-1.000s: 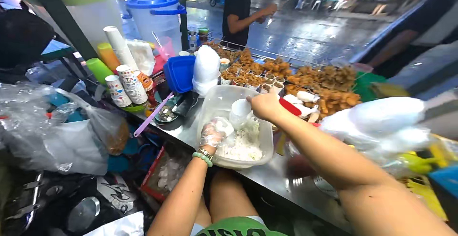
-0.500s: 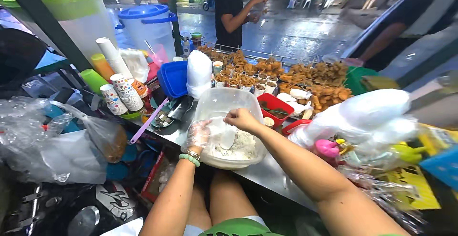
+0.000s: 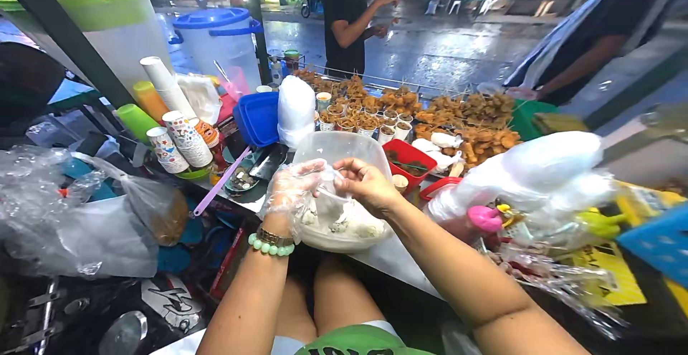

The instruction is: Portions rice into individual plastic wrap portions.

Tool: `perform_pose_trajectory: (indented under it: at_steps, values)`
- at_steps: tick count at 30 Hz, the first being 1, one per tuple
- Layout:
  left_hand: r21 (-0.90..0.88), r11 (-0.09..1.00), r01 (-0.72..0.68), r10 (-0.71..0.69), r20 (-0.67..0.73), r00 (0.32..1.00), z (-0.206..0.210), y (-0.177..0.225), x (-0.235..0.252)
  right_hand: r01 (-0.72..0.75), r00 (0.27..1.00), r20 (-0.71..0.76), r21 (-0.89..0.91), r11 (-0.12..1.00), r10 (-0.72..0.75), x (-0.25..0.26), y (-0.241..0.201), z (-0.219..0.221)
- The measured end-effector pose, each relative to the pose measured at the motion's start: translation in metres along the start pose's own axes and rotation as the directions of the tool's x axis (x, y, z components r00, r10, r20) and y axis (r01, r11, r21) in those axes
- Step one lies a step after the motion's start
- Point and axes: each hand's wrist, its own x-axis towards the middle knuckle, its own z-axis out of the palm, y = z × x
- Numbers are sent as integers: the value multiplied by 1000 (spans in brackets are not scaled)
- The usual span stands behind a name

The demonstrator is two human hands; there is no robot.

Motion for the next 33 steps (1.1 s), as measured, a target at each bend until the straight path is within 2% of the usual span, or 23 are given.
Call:
perform_pose_trajectory:
  at_steps: [2, 3, 6, 7, 9, 10, 12, 14, 16, 17, 18, 20, 22, 23, 25, 26, 27, 28, 29, 30, 32, 33]
  values:
    - [-49, 997, -52, 54, 54, 997, 8, 9, -15, 12, 986, 169, -43, 999, -4, -8, 4, 7]
    - [-61, 993, -105, 109, 76, 991, 9, 11, -22, 23, 980, 197, -68, 997, -9, -12, 6, 11]
    - [-74, 935, -347, 353, 79, 932, -3, 3, -31, 55, 989, 142, -98, 994, -41, -22, 3, 14]
    - [-3, 898, -440, 436, 140, 889, -14, -6, -31, 51, 993, 112, -82, 995, -41, -26, -1, 14]
    - [154, 838, -523, 464, 304, 832, -28, -29, -35, -10, 996, 93, 10, 1000, 9, -35, -11, 19]
    - [141, 859, -491, 429, 324, 843, -23, -40, -46, -56, 993, 107, 50, 997, 50, -40, -16, 24]
    - [64, 950, -306, 275, 297, 915, -2, -56, -74, -98, 988, 125, 85, 992, 86, -49, -23, 33]
    - [103, 959, -263, 231, 251, 940, 13, -72, -86, -47, 996, 82, 123, 991, 37, -56, -34, 34]
    - [211, 948, -239, 173, 289, 941, 18, -77, -91, 42, 999, -13, 210, 977, -41, -59, -45, 25]
    - [207, 954, -215, 141, 324, 935, 18, -79, -94, 94, 995, -58, 272, 958, -81, -60, -47, 16]
    - [162, 975, -152, 85, 359, 929, 16, -83, -98, 148, 987, -103, 331, 932, -120, -59, -45, 5]
    - [-30, 995, 92, -70, 431, 900, 10, -98, -109, 230, 972, -131, 351, 908, -196, -59, -28, -19]
    - [-84, 944, 320, -244, 478, 844, 9, -103, -130, 159, 985, 42, 115, 981, -164, -70, 1, -32]
    - [-40, 925, 377, -311, 490, 815, 11, -104, -140, 68, 985, 158, -30, 997, -62, -79, 15, -30]
    - [-38, 904, 426, -341, 536, 772, 9, -122, -148, -123, 909, 358, -263, 957, 215, -98, 37, -14]
    - [-36, 898, 439, -350, 547, 761, 7, -127, -150, -169, 865, 406, -317, 933, 295, -106, 45, -6]
    - [-22, 892, 451, -365, 553, 749, 3, -131, -151, -163, 866, 411, -306, 938, 285, -111, 50, -2]
    - [-22, 890, 455, -357, 586, 727, 0, -134, -149, -108, 920, 347, -225, 968, 183, -114, 51, -2]
    - [-23, 899, 437, -333, 611, 718, -2, -134, -146, -27, 976, 214, -91, 996, 46, -113, 50, -4]
    - [-15, 914, 405, -307, 628, 716, -2, -132, -144, 53, 996, 63, 38, 998, -56, -109, 44, -8]
    - [-9, 929, 371, -289, 609, 739, -1, -124, -142, 166, 980, -143, 195, 967, -139, -100, 37, -21]
    - [-39, 931, 363, -269, 596, 756, -1, -122, -143, 165, 978, -161, 198, 966, -134, -99, 39, -27]
